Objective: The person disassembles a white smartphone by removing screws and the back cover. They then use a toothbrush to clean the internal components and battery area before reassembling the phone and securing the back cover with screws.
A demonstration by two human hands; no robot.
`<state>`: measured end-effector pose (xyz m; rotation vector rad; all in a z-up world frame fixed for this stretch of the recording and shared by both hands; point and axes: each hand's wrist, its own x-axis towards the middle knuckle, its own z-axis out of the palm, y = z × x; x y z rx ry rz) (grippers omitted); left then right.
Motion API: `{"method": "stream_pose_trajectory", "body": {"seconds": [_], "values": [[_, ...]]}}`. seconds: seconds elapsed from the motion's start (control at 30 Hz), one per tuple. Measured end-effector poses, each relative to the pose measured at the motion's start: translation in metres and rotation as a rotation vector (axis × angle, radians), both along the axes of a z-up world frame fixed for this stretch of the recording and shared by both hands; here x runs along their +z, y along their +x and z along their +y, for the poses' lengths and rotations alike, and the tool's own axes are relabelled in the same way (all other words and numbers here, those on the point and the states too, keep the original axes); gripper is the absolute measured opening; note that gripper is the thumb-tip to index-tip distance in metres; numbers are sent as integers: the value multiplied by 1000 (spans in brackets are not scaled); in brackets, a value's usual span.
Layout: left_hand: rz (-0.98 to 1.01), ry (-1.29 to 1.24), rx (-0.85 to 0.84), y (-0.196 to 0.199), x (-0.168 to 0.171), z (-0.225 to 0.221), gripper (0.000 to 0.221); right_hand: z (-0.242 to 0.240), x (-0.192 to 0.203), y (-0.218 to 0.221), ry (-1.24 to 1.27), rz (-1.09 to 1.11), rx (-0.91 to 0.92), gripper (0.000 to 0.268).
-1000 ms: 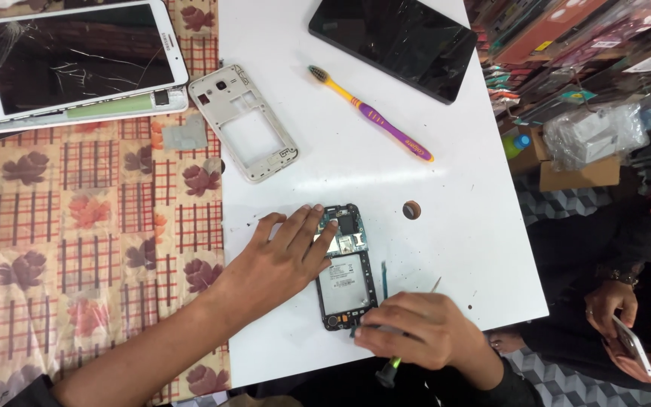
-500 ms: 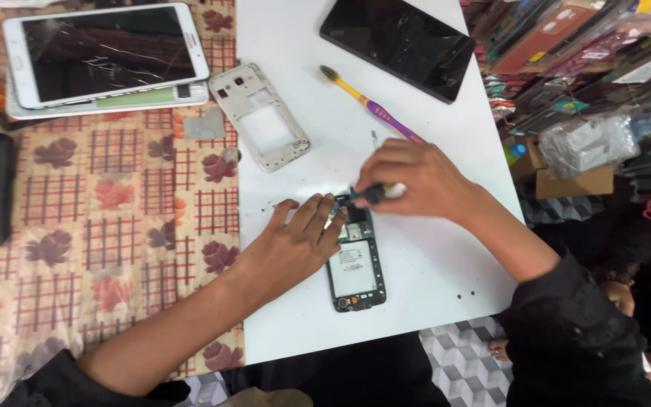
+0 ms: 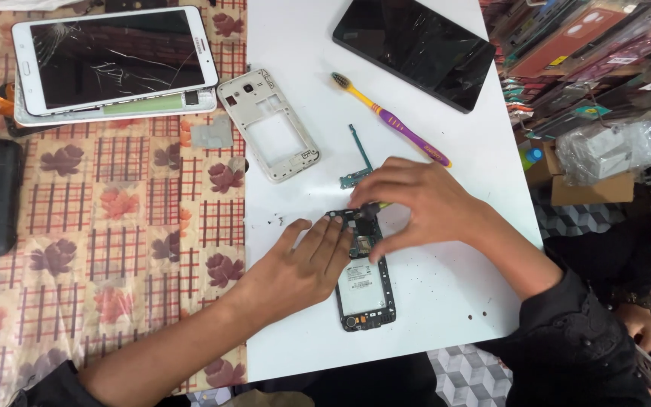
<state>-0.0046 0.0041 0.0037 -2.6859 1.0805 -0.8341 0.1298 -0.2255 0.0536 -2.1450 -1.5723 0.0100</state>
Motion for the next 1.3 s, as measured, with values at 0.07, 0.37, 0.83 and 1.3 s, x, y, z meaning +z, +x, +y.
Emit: {"method": "stream_pose_trajectory", "body": {"seconds": [0.07, 0.37, 0.83, 1.3], "values": [[33, -29, 11, 0, -1, 1, 39, 5, 2, -4, -56, 25, 0, 57], [110, -227, 90, 1, 0, -6, 58, -1, -4, 6, -7, 191, 26, 39], [212, -199, 151, -3, -19, -9, 49, 4, -39, 33, 90, -139, -361, 33], [230, -175, 153, -4, -13, -11, 57, -4, -28, 28, 306, -113, -624, 35]]}}
